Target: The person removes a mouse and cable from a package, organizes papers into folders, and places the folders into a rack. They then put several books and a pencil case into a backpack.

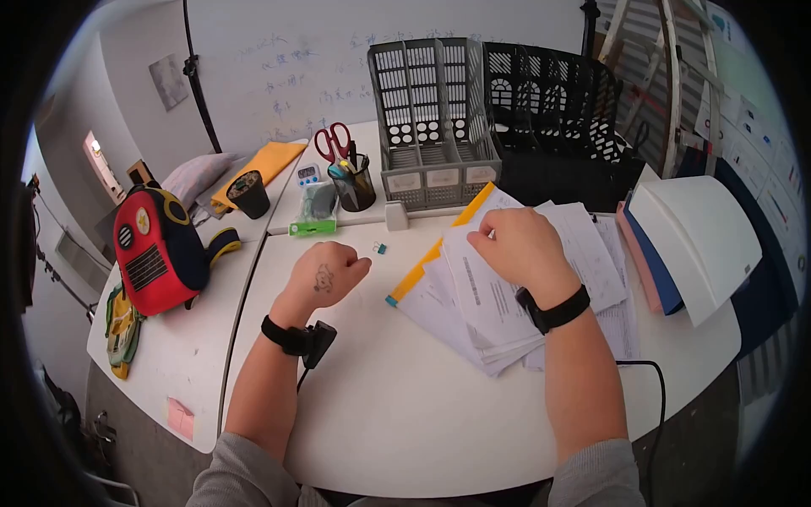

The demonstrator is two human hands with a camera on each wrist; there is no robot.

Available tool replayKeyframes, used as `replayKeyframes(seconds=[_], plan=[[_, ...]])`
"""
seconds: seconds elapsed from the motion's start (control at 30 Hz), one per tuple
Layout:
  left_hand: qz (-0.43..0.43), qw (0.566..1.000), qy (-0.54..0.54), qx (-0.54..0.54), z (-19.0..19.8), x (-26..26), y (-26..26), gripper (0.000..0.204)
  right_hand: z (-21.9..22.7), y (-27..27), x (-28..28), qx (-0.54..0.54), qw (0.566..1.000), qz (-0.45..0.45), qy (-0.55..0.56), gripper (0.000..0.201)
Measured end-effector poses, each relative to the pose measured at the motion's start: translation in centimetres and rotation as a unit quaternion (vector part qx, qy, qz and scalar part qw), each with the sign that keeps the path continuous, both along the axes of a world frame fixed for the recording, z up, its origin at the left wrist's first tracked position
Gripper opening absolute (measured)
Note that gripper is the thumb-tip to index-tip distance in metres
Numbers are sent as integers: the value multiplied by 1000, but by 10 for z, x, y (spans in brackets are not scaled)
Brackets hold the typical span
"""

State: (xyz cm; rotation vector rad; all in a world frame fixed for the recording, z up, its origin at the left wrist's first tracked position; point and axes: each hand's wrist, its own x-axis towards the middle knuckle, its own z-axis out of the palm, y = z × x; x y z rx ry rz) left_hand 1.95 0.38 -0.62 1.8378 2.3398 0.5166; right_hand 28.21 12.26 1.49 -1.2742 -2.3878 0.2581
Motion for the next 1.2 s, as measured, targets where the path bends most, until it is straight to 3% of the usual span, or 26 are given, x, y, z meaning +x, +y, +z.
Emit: replayKeyframes(seconds=[0.47, 0.57, 0.63, 0.77, 0.97, 1.07, 1.17, 1.2], plan=[[11, 1000, 15, 5, -17, -7, 6, 37, 5, -3, 2, -13, 1000, 15, -8, 26], [1, 997, -67, 27, -23, -7, 9, 32, 3, -1, 4, -3, 1000, 23, -10, 25], [-80, 984, -118, 107, -34, -4, 9, 37, 5, 0, 5, -2, 1000, 22, -11, 25], [-103, 991, -74, 48, -53, -6, 15, 45, 6, 0, 7, -13, 1000, 20, -4, 25], [-71, 991, -115, 18, -50, 4, 20, 51, 9, -4, 7, -19, 999, 27, 7, 23], [-97, 983, -157, -14, -43, 7, 19, 50, 6, -3, 8, -1, 999, 38, 31, 23], [-81, 976, -195, -46, -32, 5, 17, 49, 9, -2, 12, 2, 998, 35, 48, 22], [-37, 973, -223, -46, -33, 0, 18, 48, 9, -3, 14, -6, 998, 30, 58, 22]])
